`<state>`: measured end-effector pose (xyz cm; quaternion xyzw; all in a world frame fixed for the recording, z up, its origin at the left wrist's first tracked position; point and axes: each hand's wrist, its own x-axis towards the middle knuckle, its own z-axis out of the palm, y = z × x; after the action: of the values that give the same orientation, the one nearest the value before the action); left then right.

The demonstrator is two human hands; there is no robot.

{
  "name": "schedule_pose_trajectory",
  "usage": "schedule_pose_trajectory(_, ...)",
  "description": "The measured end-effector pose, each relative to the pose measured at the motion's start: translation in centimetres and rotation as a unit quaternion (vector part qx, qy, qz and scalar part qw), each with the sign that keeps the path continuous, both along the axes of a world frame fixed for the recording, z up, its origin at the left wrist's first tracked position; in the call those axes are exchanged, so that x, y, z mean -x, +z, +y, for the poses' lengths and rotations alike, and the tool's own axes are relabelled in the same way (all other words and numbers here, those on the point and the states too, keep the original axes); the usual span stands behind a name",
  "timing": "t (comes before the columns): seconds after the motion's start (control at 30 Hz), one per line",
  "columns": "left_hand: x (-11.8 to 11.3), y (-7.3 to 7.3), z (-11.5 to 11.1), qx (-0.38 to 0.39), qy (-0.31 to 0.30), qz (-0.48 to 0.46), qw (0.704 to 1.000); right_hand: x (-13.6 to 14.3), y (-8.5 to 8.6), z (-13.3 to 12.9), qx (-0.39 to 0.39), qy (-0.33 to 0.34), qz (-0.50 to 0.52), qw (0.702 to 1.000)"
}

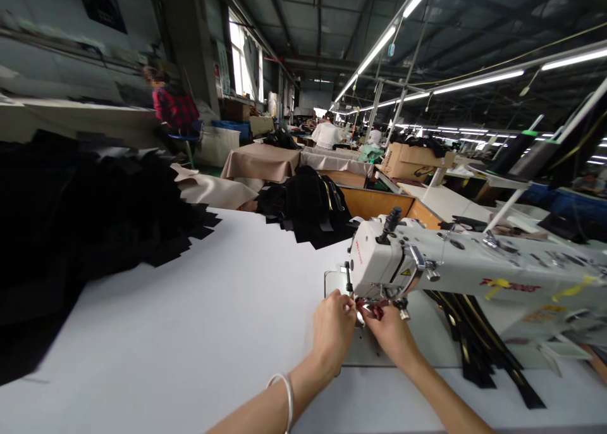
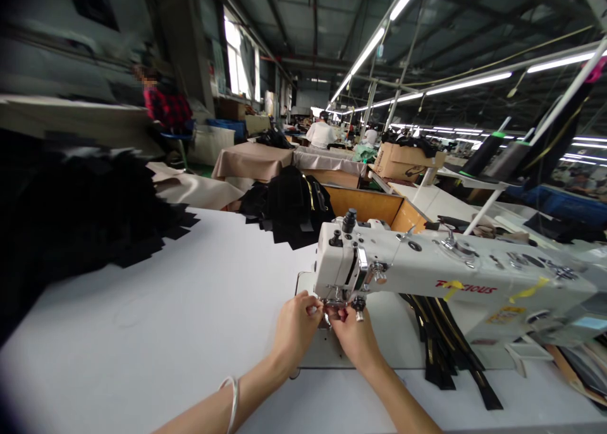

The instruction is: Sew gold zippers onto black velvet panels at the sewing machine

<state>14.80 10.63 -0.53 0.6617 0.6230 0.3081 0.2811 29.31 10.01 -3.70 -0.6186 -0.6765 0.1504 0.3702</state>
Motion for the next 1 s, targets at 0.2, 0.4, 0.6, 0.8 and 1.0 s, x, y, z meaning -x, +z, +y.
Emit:
schedule_pose_trajectory(0.2,0.00,0.27,-0.09,0.008,0.002,0.000,1.000,0.18,-0.38,0.18,-0.030,-0.007,-0.027,0.999)
schedule_pose_trajectory(0.4,0.02,0.53,-0.12,0.018,0.000,0.007,1.000,0.45,-0.82,0.33,-0.037,-0.011,-0.048,0.998)
schedule_pose_trajectory(0.6,0.01,0.54,-0.15,0.022,0.001,0.010,1.000,0.47,-0.82,0.35,-0.031,-0.020,-0.074,0.997)
schedule_pose_trajectory(0.8,-0.02,0.40,-0.14,0.018,0.000,0.017,1.000,0.51,-0.54,0.22,-0.014,-0.018,-0.093,0.995)
schedule_pose_trajectory(1.0,0.02,0.05,-0.12,0.009,-0.005,0.023,1.000,0.53,-0.60,0.44,0.005,-0.029,-0.106,0.994)
